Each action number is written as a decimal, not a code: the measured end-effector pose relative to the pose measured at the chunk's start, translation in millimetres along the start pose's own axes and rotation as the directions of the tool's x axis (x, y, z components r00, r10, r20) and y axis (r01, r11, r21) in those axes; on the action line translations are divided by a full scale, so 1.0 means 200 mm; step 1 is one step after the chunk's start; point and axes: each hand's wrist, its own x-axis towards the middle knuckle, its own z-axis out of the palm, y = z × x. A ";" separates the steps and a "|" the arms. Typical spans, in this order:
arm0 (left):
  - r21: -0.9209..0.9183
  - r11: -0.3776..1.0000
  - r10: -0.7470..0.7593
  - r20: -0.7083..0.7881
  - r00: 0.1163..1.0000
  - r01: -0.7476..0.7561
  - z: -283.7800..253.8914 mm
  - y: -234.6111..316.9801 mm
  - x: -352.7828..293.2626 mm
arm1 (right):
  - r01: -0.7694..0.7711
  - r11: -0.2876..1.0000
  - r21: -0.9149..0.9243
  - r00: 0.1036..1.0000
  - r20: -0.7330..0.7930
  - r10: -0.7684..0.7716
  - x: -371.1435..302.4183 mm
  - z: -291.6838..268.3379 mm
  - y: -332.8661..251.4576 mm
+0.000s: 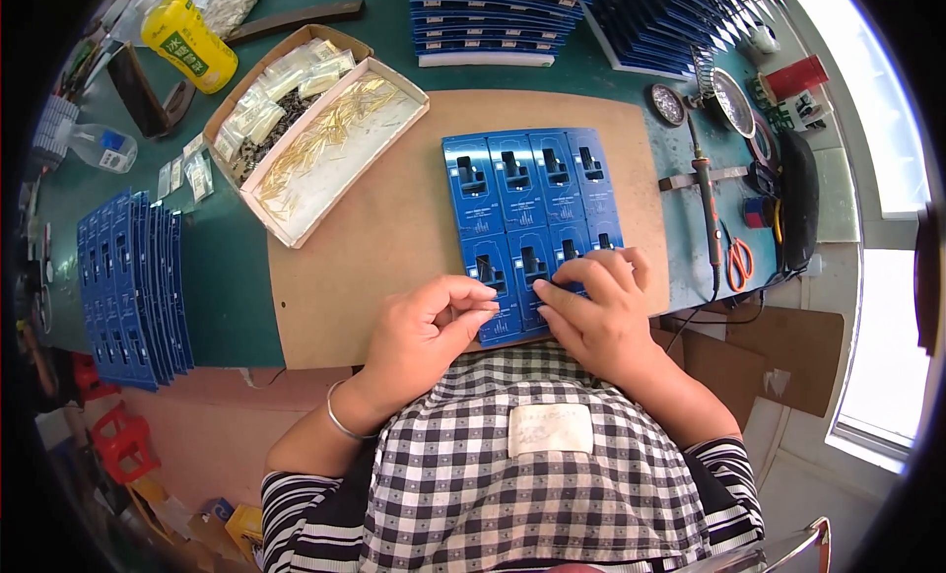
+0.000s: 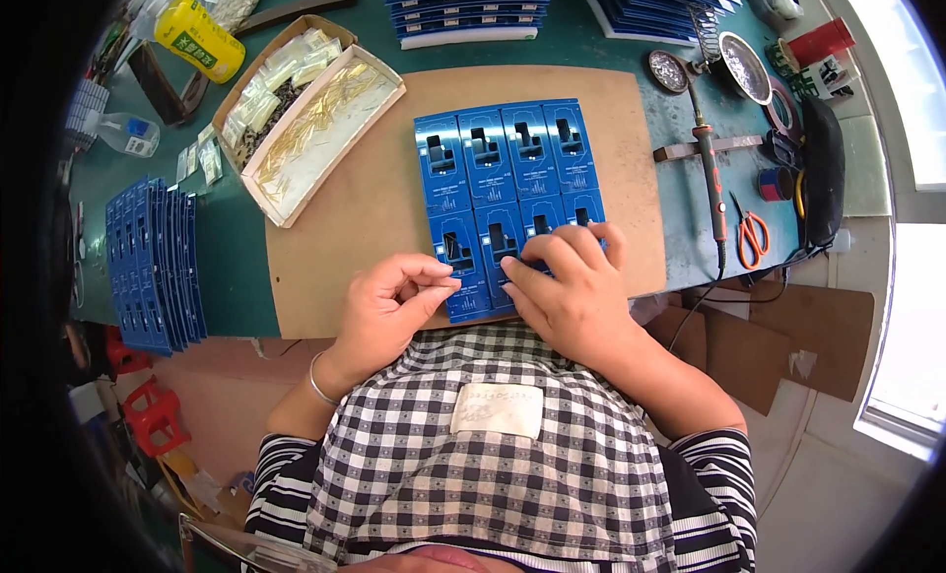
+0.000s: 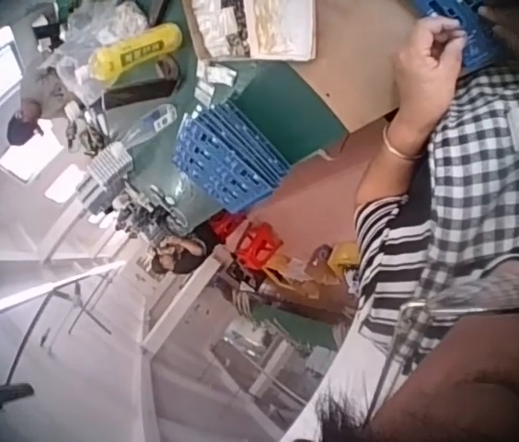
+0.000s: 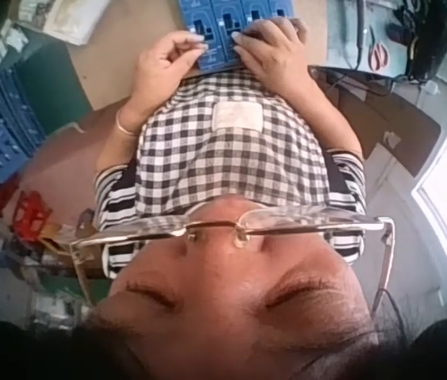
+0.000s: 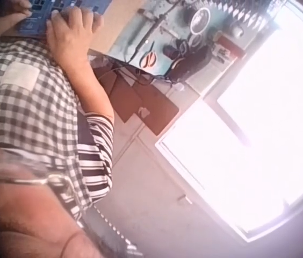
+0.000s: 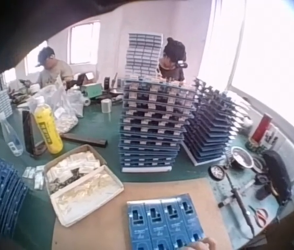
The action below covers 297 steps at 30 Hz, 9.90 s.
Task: The person assembles metal pins into blue plastic housings, then solders the components together with a soldering iron and solder wire.
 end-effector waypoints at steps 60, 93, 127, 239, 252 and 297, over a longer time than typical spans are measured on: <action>0.158 0.978 0.158 -0.145 0.977 -0.135 -0.07 -0.02 -0.01 | 0.211 0.977 -0.033 0.974 0.095 -0.207 0.21 0.02 -0.09; 0.354 0.918 0.326 -0.421 0.846 -0.178 -0.37 0.13 0.15 | 0.070 0.997 -0.035 0.998 0.001 -0.070 0.01 0.07 -0.09; 0.407 0.897 0.201 -0.032 0.979 -0.171 -0.07 0.14 0.10 | 0.706 -0.476 0.525 0.450 0.187 0.873 -0.18 0.09 0.75; 0.752 0.600 0.322 0.085 0.943 -0.272 -0.22 0.22 0.43 | -0.308 0.043 0.950 0.741 0.212 0.637 0.09 -0.15 0.36; 0.745 0.563 0.367 0.164 0.916 -0.358 -0.18 0.20 0.50 | -0.437 0.196 0.878 0.763 0.247 0.598 0.13 -0.15 0.35; 0.730 0.552 0.294 0.281 0.913 -0.402 -0.02 0.19 0.64 | -0.393 0.362 0.845 0.751 0.068 0.656 0.06 -0.17 0.46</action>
